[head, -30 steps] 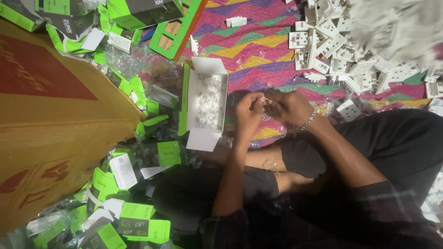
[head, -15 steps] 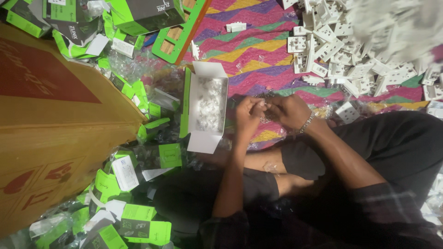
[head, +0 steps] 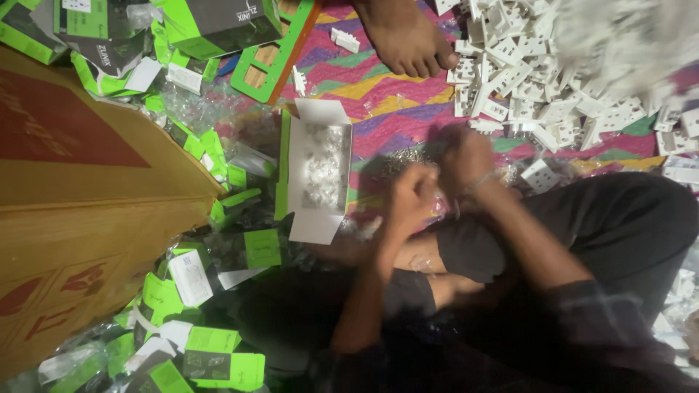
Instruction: The person sits on a colorful mat and repeatedly picks up small metal screws from a pile, separating them by hand. The person places the sorted screws into a white box and continues handling the pile.
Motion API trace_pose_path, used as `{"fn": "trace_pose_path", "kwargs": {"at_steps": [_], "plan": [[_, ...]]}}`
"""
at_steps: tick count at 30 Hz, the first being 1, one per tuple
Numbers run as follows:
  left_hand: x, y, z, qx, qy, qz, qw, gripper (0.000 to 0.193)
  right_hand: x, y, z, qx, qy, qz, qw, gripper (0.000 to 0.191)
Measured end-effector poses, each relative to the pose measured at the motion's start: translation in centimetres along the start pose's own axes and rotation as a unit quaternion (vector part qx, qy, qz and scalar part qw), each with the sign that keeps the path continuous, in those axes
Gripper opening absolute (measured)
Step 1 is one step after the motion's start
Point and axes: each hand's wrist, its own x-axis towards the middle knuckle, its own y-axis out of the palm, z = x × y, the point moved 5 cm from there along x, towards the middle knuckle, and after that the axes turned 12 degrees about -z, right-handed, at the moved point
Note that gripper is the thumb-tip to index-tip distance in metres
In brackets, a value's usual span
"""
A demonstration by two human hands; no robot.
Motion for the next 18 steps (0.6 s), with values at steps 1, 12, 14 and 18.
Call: {"fn": "trace_pose_path", "kwargs": {"at_steps": [1, 12, 14, 18], "plan": [[-0.8, 0.4, 0.2, -0.047, -0.027, 0.007, 0.999, 0.007, 0.6, -0.1, -0.8, 0.019, 0.035, 0.006, 0.999, 0.017], [1.2, -1.0, 8.0, -0.155, -0.221, -0.09, 0.959, 0.027, -1.9, 2.8, -0.7, 0.324, 0.241, 0.266, 0.875, 0.015], [0.8, -0.8, 8.1, -0.163, -0.231, -0.084, 0.955, 0.028, -1.7, 2.9, -0.7, 0.333, 0.2, 0.263, 0.883, 0.016], [0.8, -0.5, 6.9, -0.092, -0.174, -0.028, 0.98, 0.02, -2.1, 3.3, -0.9, 0.285, 0.183, 0.261, 0.904, 0.025]]}}
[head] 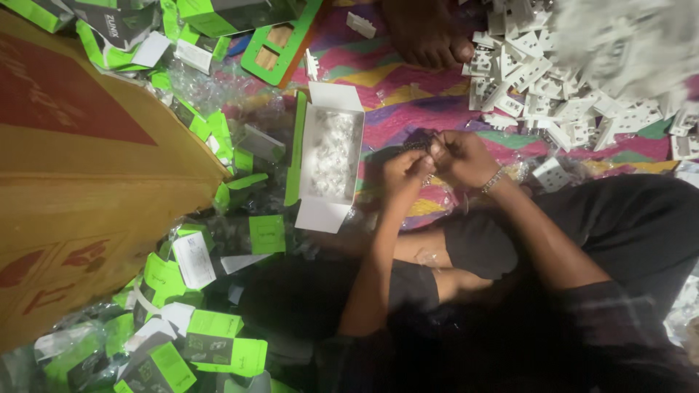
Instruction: The person sits on a colorful mat and repeatedly picks up small metal screws from a pile, separating them by hand. The person places the sorted screws into a white box and continues handling the pile.
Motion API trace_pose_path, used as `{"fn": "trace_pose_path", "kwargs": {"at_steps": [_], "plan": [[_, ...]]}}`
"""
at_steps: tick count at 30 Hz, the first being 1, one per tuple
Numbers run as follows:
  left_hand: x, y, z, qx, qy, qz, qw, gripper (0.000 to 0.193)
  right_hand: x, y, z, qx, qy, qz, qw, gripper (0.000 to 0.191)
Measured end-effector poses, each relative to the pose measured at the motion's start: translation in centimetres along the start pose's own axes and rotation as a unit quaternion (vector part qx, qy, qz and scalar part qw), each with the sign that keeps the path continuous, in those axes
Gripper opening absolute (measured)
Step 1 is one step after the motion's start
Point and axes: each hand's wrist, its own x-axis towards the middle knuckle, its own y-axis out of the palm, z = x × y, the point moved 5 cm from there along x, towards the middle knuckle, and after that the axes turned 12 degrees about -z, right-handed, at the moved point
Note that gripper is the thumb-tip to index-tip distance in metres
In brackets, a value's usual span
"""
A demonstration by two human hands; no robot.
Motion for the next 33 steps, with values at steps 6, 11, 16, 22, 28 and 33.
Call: {"fn": "trace_pose_path", "kwargs": {"at_steps": [6, 11, 16, 22, 28, 33], "plan": [[0.3, 0.4, -3.4, 0.112, 0.059, 0.117, 0.985, 0.019, -0.9, -0.2, 0.7, -0.127, -0.023, -0.094, 0.987, 0.016], [0.6, 0.7, -5.6, 0.145, 0.091, 0.172, 0.97, 0.017, -1.5, -0.1, 1.4, -0.175, -0.121, -0.172, 0.962, 0.019], [0.5, 0.9, -6.4, 0.168, 0.163, 0.148, 0.961, 0.019, -1.6, 0.0, 0.5, -0.138, -0.143, -0.207, 0.958, 0.016], [0.4, 0.5, -5.4, 0.129, 0.121, 0.119, 0.977, 0.026, -0.3, -1.2, 0.5, -0.05, -0.083, -0.174, 0.98, 0.029], [1.0, -1.0, -3.8, 0.059, -0.031, 0.072, 0.995, 0.029, -0.2, -1.2, 1.9, 0.095, -0.006, -0.09, 0.991, 0.02], [1.0, -1.0, -3.6, 0.039, 0.004, 0.053, 0.998, 0.024, -0.7, 0.0, 2.3, 0.031, -0.017, -0.059, 0.998, 0.021]]}}
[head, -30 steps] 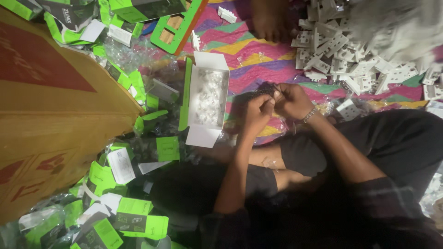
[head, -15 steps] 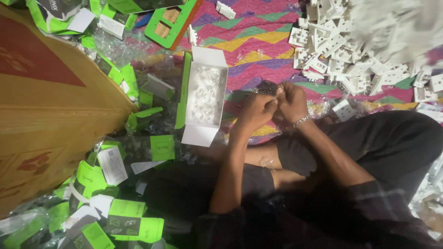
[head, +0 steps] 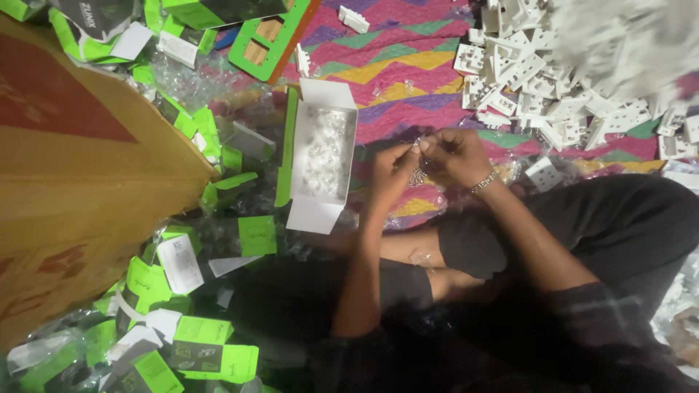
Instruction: The person sits on a colorful mat and repeatedly picks up small metal screws from a pile, separating them by hand. The person places the sorted screws into a white box and continues handling the pile.
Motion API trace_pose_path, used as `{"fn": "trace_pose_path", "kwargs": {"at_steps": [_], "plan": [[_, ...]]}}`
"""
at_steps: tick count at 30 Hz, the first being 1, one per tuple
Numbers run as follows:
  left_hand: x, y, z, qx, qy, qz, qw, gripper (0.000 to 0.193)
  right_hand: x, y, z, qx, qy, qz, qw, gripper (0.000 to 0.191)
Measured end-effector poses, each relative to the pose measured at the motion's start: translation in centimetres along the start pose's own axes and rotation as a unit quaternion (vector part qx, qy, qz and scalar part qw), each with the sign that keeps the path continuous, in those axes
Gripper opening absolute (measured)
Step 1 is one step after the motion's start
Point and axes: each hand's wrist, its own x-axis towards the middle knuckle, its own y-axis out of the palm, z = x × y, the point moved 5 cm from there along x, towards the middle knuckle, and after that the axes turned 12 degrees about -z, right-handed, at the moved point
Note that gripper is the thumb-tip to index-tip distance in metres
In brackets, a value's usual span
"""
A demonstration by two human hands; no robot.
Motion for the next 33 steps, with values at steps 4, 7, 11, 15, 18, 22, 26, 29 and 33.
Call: {"fn": "trace_pose_path", "kwargs": {"at_steps": [4, 7, 11, 15, 18, 22, 26, 29, 33], "plan": [[0.2, -0.1, 0.6, 0.016, 0.015, -0.042, 0.999, 0.021, -0.1, 0.2, -0.4, 0.034, 0.049, -0.007, 0.998, 0.016], [0.2, 0.0, 0.8, 0.003, 0.027, -0.032, 0.999, 0.018, 0.0, 0.3, 0.1, 0.066, 0.026, 0.001, 0.997, 0.016], [0.1, -0.1, 0.9, -0.003, -0.011, -0.025, 1.0, 0.02, -0.2, 0.4, 0.8, 0.004, -0.009, -0.002, 1.0, 0.018], [0.0, -0.2, 0.6, -0.061, -0.036, -0.072, 0.995, 0.021, -0.6, 0.9, 0.8, -0.02, 0.004, -0.004, 1.0, 0.021], [0.1, -0.1, 0.6, -0.118, -0.048, -0.099, 0.987, 0.021, -0.7, 0.9, 0.2, 0.022, 0.053, -0.001, 0.998, 0.021], [0.4, -2.2, 0.3, -0.034, -0.011, -0.167, 0.985, 0.027, -0.4, -0.2, 1.1, -0.06, -0.073, -0.043, 0.995, 0.024], [0.5, -2.4, 0.8, -0.049, -0.053, -0.129, 0.989, 0.031, -0.6, 0.2, 2.3, -0.171, -0.137, -0.028, 0.975, 0.035], [0.6, -1.4, 0.9, -0.078, -0.039, -0.121, 0.989, 0.031, -1.3, 1.1, 3.1, -0.231, -0.125, -0.002, 0.965, 0.054], [0.2, -0.4, 1.1, -0.075, -0.051, -0.111, 0.99, 0.03, -1.9, 2.0, 3.8, -0.199, -0.077, 0.041, 0.976, 0.068]]}}
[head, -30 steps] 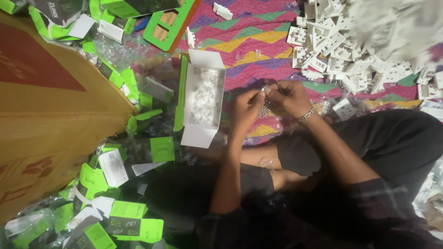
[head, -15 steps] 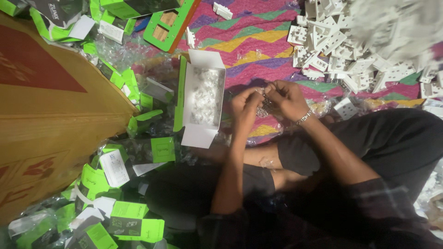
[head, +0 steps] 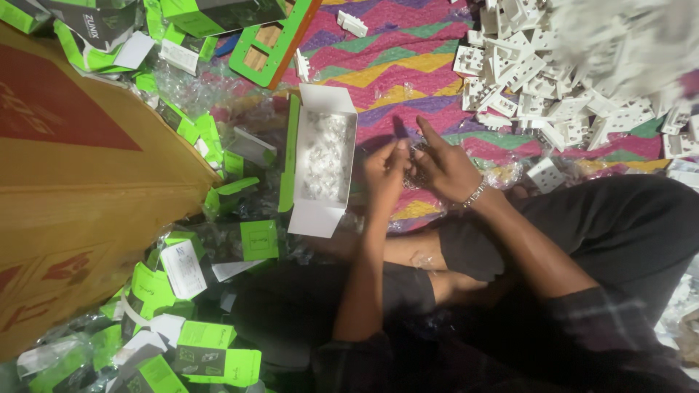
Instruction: The person sits on a colorful mat and repeatedly picks up small metal screws from a pile, separating them by hand. The person places the sorted screws into a white box and continues handling the pile.
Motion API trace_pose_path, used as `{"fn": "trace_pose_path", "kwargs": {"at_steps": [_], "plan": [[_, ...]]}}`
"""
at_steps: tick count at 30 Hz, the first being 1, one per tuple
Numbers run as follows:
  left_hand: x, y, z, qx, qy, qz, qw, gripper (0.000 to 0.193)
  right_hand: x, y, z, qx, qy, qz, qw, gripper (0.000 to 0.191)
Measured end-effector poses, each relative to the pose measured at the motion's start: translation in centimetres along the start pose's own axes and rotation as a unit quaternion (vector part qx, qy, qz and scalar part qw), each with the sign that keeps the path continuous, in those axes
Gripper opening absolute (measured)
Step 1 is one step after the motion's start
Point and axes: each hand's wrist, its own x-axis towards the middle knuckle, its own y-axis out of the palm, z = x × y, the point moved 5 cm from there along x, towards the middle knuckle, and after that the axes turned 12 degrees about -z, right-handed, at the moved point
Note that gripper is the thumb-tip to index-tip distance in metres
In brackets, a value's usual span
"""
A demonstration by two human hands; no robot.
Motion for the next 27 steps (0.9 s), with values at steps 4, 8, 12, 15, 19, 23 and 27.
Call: {"fn": "trace_pose_path", "kwargs": {"at_steps": [4, 8, 12, 15, 19, 23, 27], "plan": [[-1.0, 0.6, -1.5, 0.069, 0.061, 0.002, 0.996, 0.027, 0.2, 0.2, -0.2, -0.013, 0.005, 0.005, 1.0, 0.059], [-2.3, 0.9, -4.4, 0.114, 0.209, 0.016, 0.971, 0.021, 0.2, 0.8, -1.3, 0.056, 0.019, 0.028, 0.998, 0.049], [-2.5, 1.2, -4.8, 0.18, 0.179, 0.05, 0.966, 0.021, 0.3, 1.4, -3.7, 0.227, 0.127, 0.088, 0.962, 0.057], [-4.2, 2.4, -6.0, 0.259, 0.358, 0.068, 0.894, 0.022, 1.1, 0.5, -5.6, 0.211, 0.133, 0.047, 0.967, 0.058], [-6.6, 3.1, -5.5, 0.228, 0.431, 0.051, 0.872, 0.025, 3.3, -4.4, -8.5, 0.124, 0.158, -0.243, 0.949, 0.019], [-3.1, 1.2, -2.9, 0.066, 0.254, 0.019, 0.965, 0.03, 3.2, -2.9, -7.9, 0.294, 0.135, -0.126, 0.938, 0.015], [-0.5, 0.3, 0.5, -0.061, 0.06, 0.002, 0.996, 0.03, 1.8, 0.9, -5.3, 0.362, 0.126, 0.055, 0.922, 0.017]]}}
